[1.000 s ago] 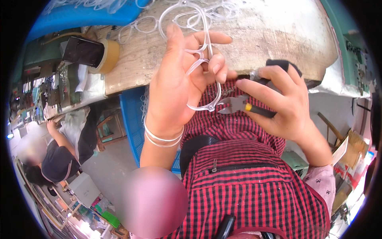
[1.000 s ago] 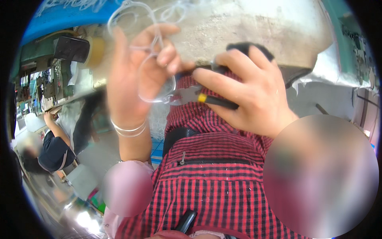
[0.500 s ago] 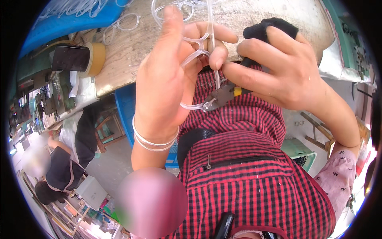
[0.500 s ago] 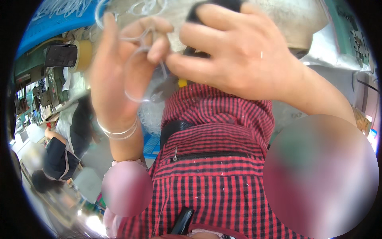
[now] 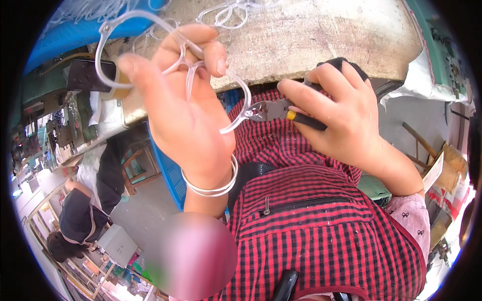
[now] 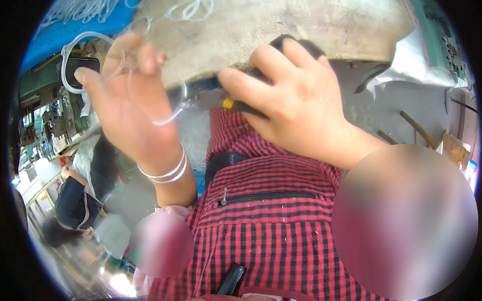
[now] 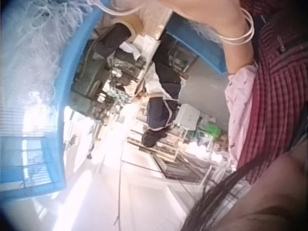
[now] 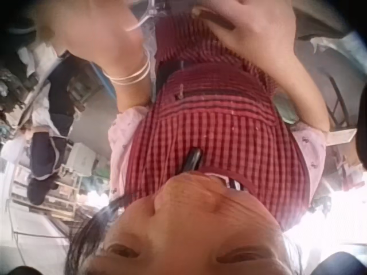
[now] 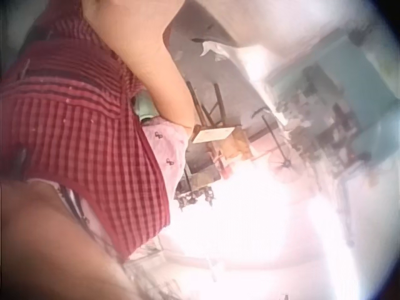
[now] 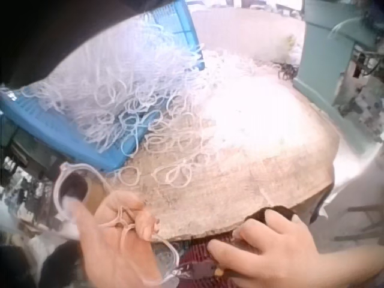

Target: The person repeatedly picks up clear plastic eyeglass frames from a blue basket and uses pliers to trim small protrusions from the rims. The trimmed frames are placed on the table surface. The task is performed one frame at a time.

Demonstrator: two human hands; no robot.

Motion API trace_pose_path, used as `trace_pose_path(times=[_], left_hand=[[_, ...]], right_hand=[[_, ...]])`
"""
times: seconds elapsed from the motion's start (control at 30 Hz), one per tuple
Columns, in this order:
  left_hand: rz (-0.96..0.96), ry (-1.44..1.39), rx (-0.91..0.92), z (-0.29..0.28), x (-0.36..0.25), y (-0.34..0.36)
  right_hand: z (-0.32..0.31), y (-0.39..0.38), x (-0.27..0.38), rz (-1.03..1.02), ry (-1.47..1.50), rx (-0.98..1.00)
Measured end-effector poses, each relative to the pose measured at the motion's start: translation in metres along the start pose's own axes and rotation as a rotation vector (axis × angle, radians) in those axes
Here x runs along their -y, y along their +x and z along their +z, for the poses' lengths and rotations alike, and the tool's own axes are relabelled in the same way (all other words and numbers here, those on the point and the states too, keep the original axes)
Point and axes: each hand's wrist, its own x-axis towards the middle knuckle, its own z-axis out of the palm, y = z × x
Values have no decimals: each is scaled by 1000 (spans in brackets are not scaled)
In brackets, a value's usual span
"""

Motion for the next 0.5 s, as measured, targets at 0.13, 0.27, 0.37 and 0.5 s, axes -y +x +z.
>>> trace_pose_path(times=[0.13, 0.27, 0.37, 0.5], left_hand=[[145, -83, -12, -8, 5, -5], [271, 51, -154, -3, 10, -15], [237, 70, -284, 13, 9, -12], [-124, -74, -109, 8, 8, -29]], right_hand=[[8, -6, 11, 66, 95, 21], [24, -13, 13, 492, 1120, 178], [13, -11, 3, 844, 1655, 213], [4, -10, 8, 527, 988, 61]])
